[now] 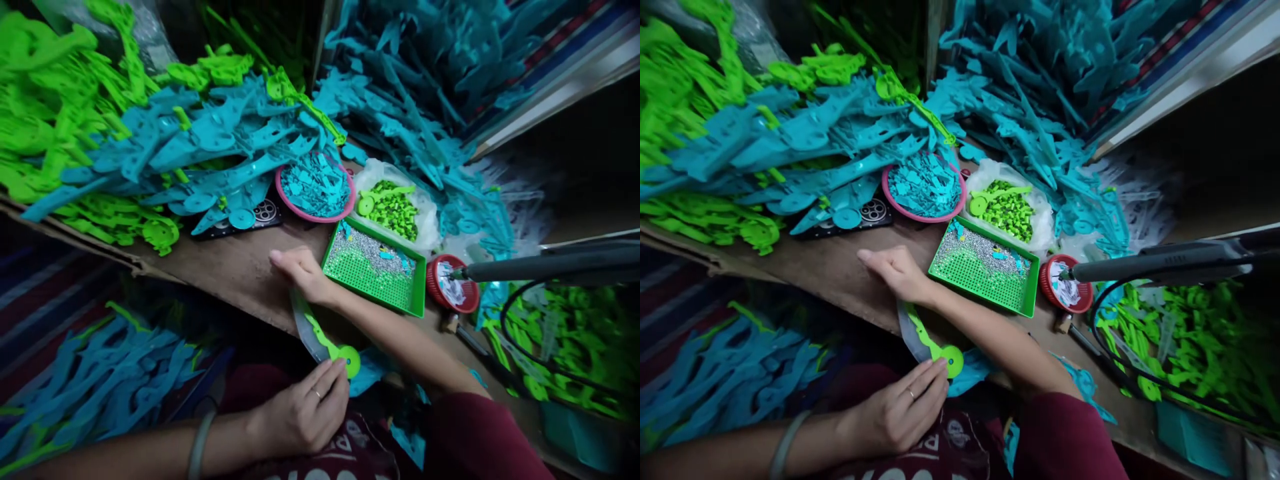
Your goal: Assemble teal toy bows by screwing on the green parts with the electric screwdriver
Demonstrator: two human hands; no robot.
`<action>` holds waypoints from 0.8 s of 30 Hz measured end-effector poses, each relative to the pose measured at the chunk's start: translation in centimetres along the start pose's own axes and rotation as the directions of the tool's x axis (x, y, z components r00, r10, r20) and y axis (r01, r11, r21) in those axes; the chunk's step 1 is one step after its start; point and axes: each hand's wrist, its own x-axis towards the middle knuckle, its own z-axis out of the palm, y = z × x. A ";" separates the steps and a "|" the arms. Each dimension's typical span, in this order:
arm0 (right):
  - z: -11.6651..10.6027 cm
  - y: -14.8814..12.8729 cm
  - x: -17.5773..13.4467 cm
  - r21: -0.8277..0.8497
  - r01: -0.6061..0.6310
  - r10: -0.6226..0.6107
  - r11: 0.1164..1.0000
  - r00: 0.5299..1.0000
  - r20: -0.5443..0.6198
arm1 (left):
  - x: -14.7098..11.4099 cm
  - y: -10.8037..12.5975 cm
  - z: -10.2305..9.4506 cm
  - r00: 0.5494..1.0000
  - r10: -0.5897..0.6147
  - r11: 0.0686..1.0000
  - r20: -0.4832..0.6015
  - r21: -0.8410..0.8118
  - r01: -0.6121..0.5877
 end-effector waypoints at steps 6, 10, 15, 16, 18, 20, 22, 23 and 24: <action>1.1 -1.6 -2.1 -0.080 -0.003 0.015 0.997 0.989 0.150 | -0.4 -0.1 0.2 1.000 0.017 1.000 -0.006 -0.007 -0.017; 1.6 -1.2 -3.4 -0.054 0.105 -0.085 0.993 0.955 0.286 | -0.7 -0.1 0.4 1.000 0.010 1.000 -0.014 -0.024 -0.010; 0.8 -2.8 -5.8 -0.088 0.124 -0.097 0.988 0.961 0.259 | -0.7 -0.1 0.6 1.000 0.015 0.999 -0.023 -0.028 -0.016; 0.3 -3.6 -7.0 -0.106 0.111 -0.084 0.988 0.970 0.229 | -0.6 -0.1 0.7 0.999 -0.008 0.999 -0.035 -0.042 0.006; -0.9 -5.4 -10.7 -0.212 0.087 -0.051 0.973 0.984 0.170 | -0.3 -0.2 0.9 0.997 -0.040 0.997 -0.065 -0.067 0.035; -2.5 -6.8 -15.4 -0.407 -0.036 0.011 0.912 0.998 -0.064 | 0.2 -0.4 1.1 0.998 -0.028 0.997 -0.063 -0.075 0.023; -4.7 -7.4 -19.5 -0.474 -0.321 -0.079 0.820 0.756 -0.649 | 0.8 -0.5 1.5 0.999 0.001 0.997 -0.041 -0.080 -0.005; -6.0 -7.4 -20.9 -0.430 -0.435 -0.176 0.791 0.511 -0.842 | 1.1 -0.6 1.6 0.999 0.010 0.996 -0.032 -0.084 -0.012; -7.5 -7.3 -21.8 -0.383 -0.493 -0.265 0.781 0.295 -0.918 | 1.4 -0.7 1.8 0.999 0.007 0.996 -0.035 -0.089 -0.010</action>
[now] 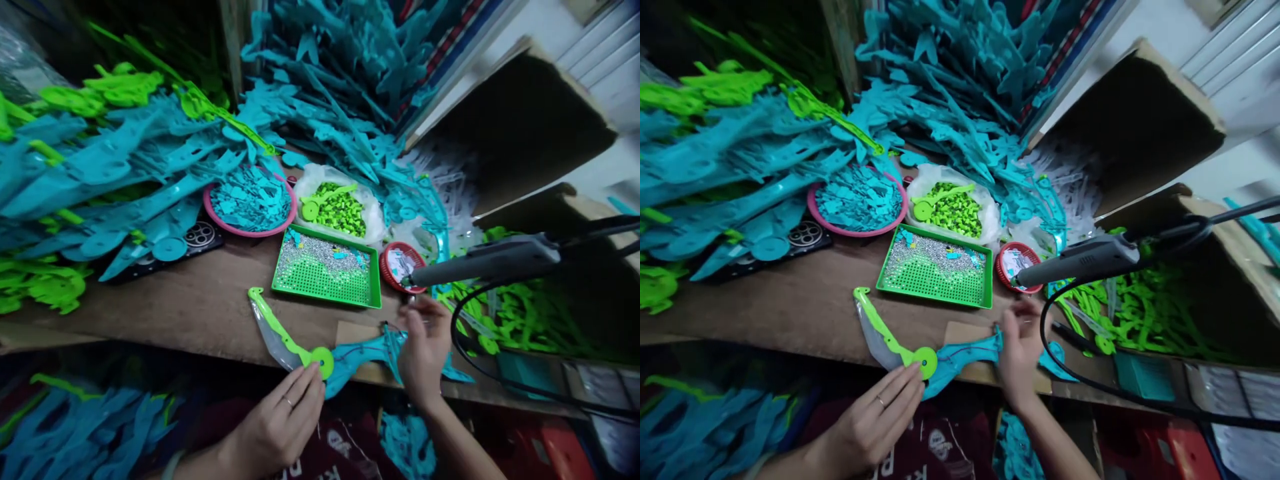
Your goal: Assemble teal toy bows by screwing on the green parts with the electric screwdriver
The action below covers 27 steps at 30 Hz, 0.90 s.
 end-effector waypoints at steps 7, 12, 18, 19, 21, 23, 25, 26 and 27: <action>2.9 -0.5 9.6 0.362 0.050 0.022 0.931 0.982 -0.190 | 0.9 -1.7 0.5 0.996 -0.052 0.997 0.070 -0.059 0.056; 9.2 -4.8 8.5 0.584 -0.058 -0.056 0.810 0.983 0.176 | 0.4 -3.0 0.3 0.997 -0.038 0.998 0.068 -0.054 0.042; 18.5 -3.9 3.7 0.659 -0.158 -0.189 0.735 0.886 0.423 | -0.6 -3.1 1.6 0.998 -0.021 0.999 -0.054 -0.047 0.018; 19.1 -3.6 3.4 0.668 -0.168 -0.194 0.725 0.881 0.432 | -0.7 -3.1 1.7 0.998 -0.016 0.999 -0.059 -0.044 0.013; 19.5 -3.2 3.1 0.698 -0.174 -0.203 0.694 0.884 0.422 | -0.8 -3.2 1.8 0.998 -0.006 1.000 -0.056 -0.031 0.004; 19.4 -3.1 3.1 0.735 -0.176 -0.217 0.655 0.888 0.406 | -0.9 -3.3 1.8 0.999 0.004 1.000 -0.047 -0.018 -0.005; 19.3 -3.1 3.3 0.763 -0.171 -0.235 0.623 0.890 0.391 | -0.9 -3.5 1.7 0.999 0.015 1.000 -0.043 -0.014 -0.016; 19.3 -3.1 3.3 0.773 -0.165 -0.246 0.612 0.890 0.385 | -0.9 -3.5 1.7 0.999 0.022 1.000 -0.039 -0.013 -0.023; 19.4 -3.0 3.3 0.783 -0.157 -0.259 0.602 0.889 0.377 | -0.9 -3.6 1.7 0.999 0.027 1.000 -0.035 -0.015 -0.027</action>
